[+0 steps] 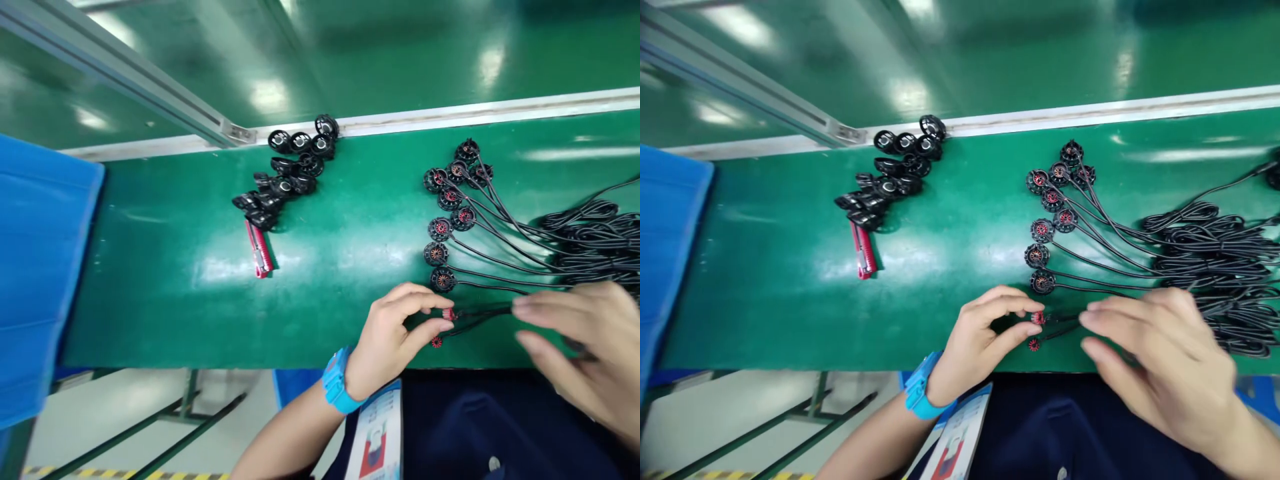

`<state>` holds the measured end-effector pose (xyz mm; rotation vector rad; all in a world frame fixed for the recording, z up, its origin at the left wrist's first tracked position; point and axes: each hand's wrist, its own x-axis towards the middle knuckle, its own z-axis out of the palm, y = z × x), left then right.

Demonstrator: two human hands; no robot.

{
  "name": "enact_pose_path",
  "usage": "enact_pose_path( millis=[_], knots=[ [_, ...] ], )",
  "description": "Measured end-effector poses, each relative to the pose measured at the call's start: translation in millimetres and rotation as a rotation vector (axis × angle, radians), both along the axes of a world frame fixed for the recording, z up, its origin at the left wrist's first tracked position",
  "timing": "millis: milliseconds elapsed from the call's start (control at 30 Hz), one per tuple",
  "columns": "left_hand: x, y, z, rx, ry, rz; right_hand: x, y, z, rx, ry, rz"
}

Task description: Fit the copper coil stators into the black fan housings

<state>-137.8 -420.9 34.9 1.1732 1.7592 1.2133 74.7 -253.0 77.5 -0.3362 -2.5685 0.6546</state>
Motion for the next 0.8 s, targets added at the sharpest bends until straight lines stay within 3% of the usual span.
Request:
enact_pose_path(
  millis=[100, 200, 467, 800],
  knots=[
    [5, 4, 4.7, 0.039, -0.203, 0.048, -23, -8, -9.5, -0.006, -0.025, 0.089],
    [9, 8, 7.7, 0.036, -0.304, 0.060, -26, -14, -17.0, -0.034, 0.018, 0.091],
    [14, 10, 13.9, 0.072, -0.398, 0.072, -21, -14, -14.1, 0.024, 0.062, 0.105],
    [17, 11, 19.8, 0.042, -0.487, 0.016, -25, -12, -14.2, -0.145, 0.042, 0.112]
  ],
)
